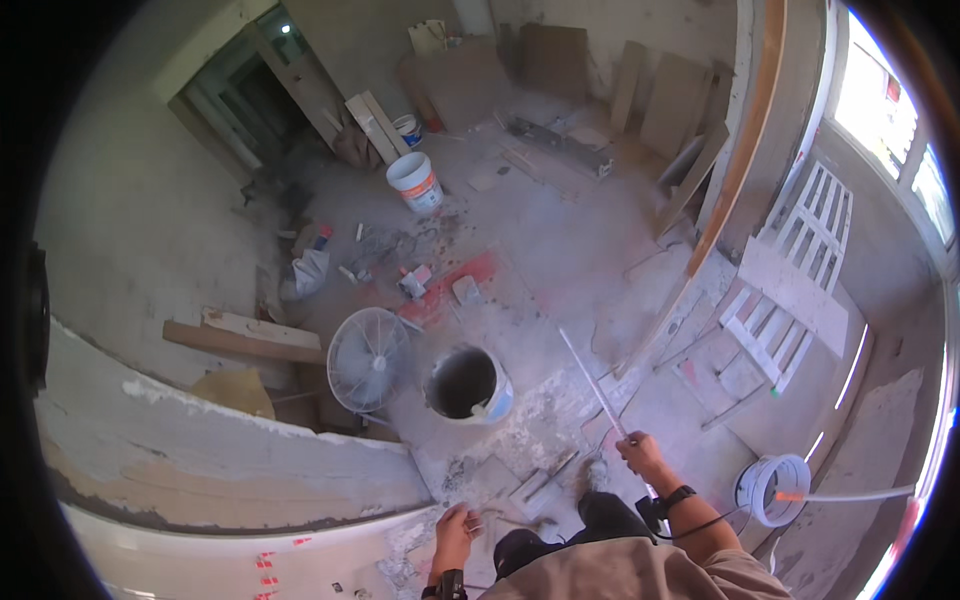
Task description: Measuring a wall gap, marking a tile, and cutting the tile using a manual cutter and an angle grinder.
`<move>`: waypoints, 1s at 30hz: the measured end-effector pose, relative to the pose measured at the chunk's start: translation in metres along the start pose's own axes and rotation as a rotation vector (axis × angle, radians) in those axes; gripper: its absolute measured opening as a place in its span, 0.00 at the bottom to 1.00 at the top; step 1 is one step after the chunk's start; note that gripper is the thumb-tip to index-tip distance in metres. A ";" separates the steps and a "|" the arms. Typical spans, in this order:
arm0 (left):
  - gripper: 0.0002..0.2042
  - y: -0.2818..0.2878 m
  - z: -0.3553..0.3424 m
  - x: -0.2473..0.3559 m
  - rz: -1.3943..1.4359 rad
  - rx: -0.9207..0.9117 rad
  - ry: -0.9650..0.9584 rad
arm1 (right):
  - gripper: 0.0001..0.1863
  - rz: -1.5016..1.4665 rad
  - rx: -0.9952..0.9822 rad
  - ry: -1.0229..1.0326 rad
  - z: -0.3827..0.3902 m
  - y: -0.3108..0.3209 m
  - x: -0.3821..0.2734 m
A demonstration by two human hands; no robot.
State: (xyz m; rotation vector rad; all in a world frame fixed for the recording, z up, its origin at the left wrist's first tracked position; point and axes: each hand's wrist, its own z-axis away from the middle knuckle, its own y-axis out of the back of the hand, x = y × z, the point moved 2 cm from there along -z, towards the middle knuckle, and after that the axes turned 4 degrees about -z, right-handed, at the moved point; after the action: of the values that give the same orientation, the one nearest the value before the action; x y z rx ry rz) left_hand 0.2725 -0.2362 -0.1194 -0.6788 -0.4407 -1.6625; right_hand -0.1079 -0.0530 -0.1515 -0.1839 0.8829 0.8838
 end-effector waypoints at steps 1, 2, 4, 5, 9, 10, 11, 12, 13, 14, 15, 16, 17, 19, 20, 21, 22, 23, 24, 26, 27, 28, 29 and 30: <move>0.09 -0.030 -0.010 0.022 -0.004 -0.005 -0.011 | 0.15 -0.067 -0.023 0.051 -0.017 0.000 -0.034; 0.10 -0.058 -0.023 0.041 -0.116 -0.055 -0.040 | 0.16 -0.117 -0.026 0.091 -0.035 0.001 -0.064; 0.12 -0.103 -0.044 0.078 -0.244 -0.106 -0.083 | 0.17 -0.185 -0.028 0.139 -0.070 -0.001 -0.122; 0.14 -0.124 -0.050 0.096 -0.312 -0.136 -0.098 | 0.17 -0.159 -0.005 0.213 -0.083 -0.001 -0.153; 0.15 -0.178 -0.096 0.150 -0.408 -0.170 -0.117 | 0.18 -0.230 0.013 0.336 -0.135 -0.001 -0.260; 0.15 -0.189 -0.113 0.161 -0.413 -0.169 -0.102 | 0.18 -0.234 0.021 0.341 -0.150 0.001 -0.278; 0.15 -0.198 -0.130 0.171 -0.417 -0.170 -0.086 | 0.18 -0.268 0.035 0.368 -0.167 0.003 -0.296; 0.15 -0.207 -0.148 0.182 -0.394 -0.196 -0.111 | 0.18 -0.300 0.049 0.396 -0.185 0.003 -0.314; 0.14 -0.219 -0.170 0.194 -0.371 -0.189 -0.108 | 0.18 -0.296 0.059 0.400 -0.203 0.005 -0.334; 0.14 -0.232 -0.192 0.206 -0.346 -0.182 -0.104 | 0.17 -0.279 0.100 0.413 -0.222 0.009 -0.354; 0.14 -0.239 -0.219 0.216 -0.336 -0.194 -0.099 | 0.17 -0.255 0.141 0.424 -0.242 0.012 -0.372; 0.13 -0.252 -0.251 0.227 -0.347 -0.184 -0.103 | 0.17 -0.235 0.142 0.439 -0.267 0.014 -0.394; 0.12 -0.267 -0.287 0.240 -0.357 -0.173 -0.105 | 0.17 -0.202 0.194 0.465 -0.293 0.017 -0.415; 0.11 -0.306 -0.331 0.278 -0.393 -0.294 -0.149 | 0.16 -0.135 0.317 0.533 -0.341 0.045 -0.434; 0.11 -0.331 -0.350 0.314 -0.372 -0.327 -0.172 | 0.16 -0.123 0.313 0.526 -0.349 0.046 -0.464; 0.11 -0.356 -0.354 0.350 -0.372 -0.305 -0.230 | 0.16 -0.178 0.337 0.528 -0.351 0.046 -0.497; 0.12 -0.378 -0.354 0.385 -0.378 -0.285 -0.291 | 0.16 -0.239 0.365 0.528 -0.355 0.046 -0.525; 0.12 -0.395 -0.358 0.417 -0.391 -0.288 -0.286 | 0.16 -0.234 0.350 0.526 -0.364 0.048 -0.548; 0.11 -0.413 -0.362 0.447 -0.344 -0.303 -0.305 | 0.16 -0.240 0.354 0.521 -0.375 0.048 -0.566; 0.11 -0.445 -0.388 0.486 -0.306 -0.320 -0.320 | 0.15 -0.208 0.322 0.510 -0.406 0.050 -0.594; 0.11 -0.459 -0.403 0.499 -0.290 -0.333 -0.330 | 0.15 -0.211 0.326 0.501 -0.426 0.054 -0.600; 0.11 -0.472 -0.417 0.511 -0.272 -0.342 -0.339 | 0.16 -0.061 0.317 0.555 -0.448 0.056 -0.602; 0.11 -0.487 -0.430 0.522 -0.275 -0.335 -0.331 | 0.16 0.090 0.302 0.607 -0.472 0.057 -0.604; 0.11 -0.501 -0.444 0.531 -0.296 -0.328 -0.335 | 0.16 0.087 0.293 0.597 -0.499 0.058 -0.603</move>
State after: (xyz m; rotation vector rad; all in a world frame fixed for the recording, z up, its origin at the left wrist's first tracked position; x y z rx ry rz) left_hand -0.3565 -0.8128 -0.0693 -1.1919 -0.5301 -1.9286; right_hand -0.6396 -0.6143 -0.0162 -0.1565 1.5745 0.7775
